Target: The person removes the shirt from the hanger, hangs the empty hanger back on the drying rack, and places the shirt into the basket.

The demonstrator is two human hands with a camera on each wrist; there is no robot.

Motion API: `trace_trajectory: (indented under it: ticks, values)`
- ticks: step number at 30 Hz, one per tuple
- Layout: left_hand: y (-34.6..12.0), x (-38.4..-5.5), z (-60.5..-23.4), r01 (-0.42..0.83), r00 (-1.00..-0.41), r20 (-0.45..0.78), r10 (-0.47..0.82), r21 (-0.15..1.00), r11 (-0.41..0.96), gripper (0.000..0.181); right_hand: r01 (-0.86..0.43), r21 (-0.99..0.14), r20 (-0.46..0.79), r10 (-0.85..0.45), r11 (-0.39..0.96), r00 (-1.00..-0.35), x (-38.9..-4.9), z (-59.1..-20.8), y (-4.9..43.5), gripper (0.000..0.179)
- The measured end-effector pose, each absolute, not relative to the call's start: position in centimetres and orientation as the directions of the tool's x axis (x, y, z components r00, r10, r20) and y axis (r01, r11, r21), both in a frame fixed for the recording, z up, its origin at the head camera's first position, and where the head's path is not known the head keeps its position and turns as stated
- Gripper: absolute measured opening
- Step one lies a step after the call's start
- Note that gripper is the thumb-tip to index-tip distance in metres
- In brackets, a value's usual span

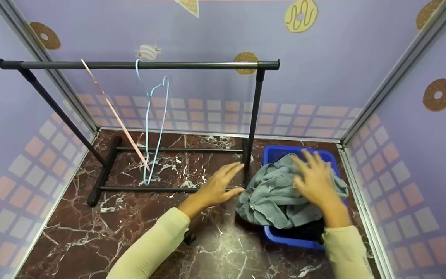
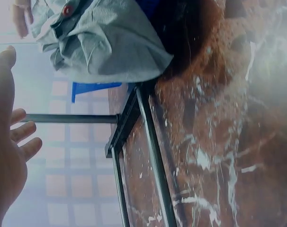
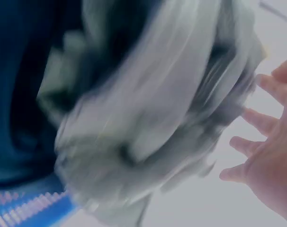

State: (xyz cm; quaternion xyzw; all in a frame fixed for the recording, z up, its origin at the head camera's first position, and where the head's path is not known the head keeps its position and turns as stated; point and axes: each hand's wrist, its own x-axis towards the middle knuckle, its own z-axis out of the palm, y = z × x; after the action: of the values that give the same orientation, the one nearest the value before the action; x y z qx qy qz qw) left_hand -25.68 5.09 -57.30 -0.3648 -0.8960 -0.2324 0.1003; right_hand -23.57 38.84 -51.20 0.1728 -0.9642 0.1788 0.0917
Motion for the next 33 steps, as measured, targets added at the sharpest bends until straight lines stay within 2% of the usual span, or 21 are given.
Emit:
trace_trajectory:
  ticks: [7,12,14,17,20,23,28,33]
  values:
    - [2.4,-25.6,-57.2,0.686,-0.726,0.346,0.594,0.298,0.664,0.080,-0.528,-0.166,0.147,-0.508,0.833,-0.848,-22.2,-52.2,32.6,0.080]
    - [0.3,-25.4,-57.4,0.658,-0.753,0.287,0.592,0.303,0.690,0.082,-0.567,-0.040,0.065,-0.564,0.823,-0.823,-21.7,-54.0,30.3,0.089]
    - [-0.4,-25.3,-57.5,0.648,-0.761,0.274,0.588,0.298,0.700,0.082,-0.575,0.020,0.052,-0.575,0.818,-0.816,-21.5,-54.8,29.8,0.089]
    - [-1.3,-25.1,-57.7,0.640,-0.768,0.275,0.579,0.300,0.707,0.082,-0.577,0.074,0.042,-0.580,0.814,-0.813,-21.5,-55.6,29.3,0.081]
    - [-2.0,-25.0,-57.9,0.635,-0.772,0.279,0.571,0.304,0.710,0.081,-0.577,0.062,0.044,-0.580,0.814,-0.813,-21.6,-56.3,29.0,0.062]
    - [-2.6,-24.9,-58.1,0.627,-0.778,0.277,0.563,0.311,0.714,0.081,-0.598,0.002,0.073,-0.596,0.802,-0.799,-22.0,-56.6,28.8,0.048]
    - [-3.5,-24.8,-58.1,0.604,-0.797,0.280,0.536,0.331,0.725,0.081,-0.673,-0.089,0.187,-0.651,0.734,-0.735,-22.8,-56.3,29.6,0.044]
    - [-4.3,-25.0,-57.5,0.598,-0.799,0.315,0.512,0.322,0.734,0.081,-0.715,-0.103,0.346,-0.649,0.692,-0.678,-23.5,-56.1,31.7,0.046]
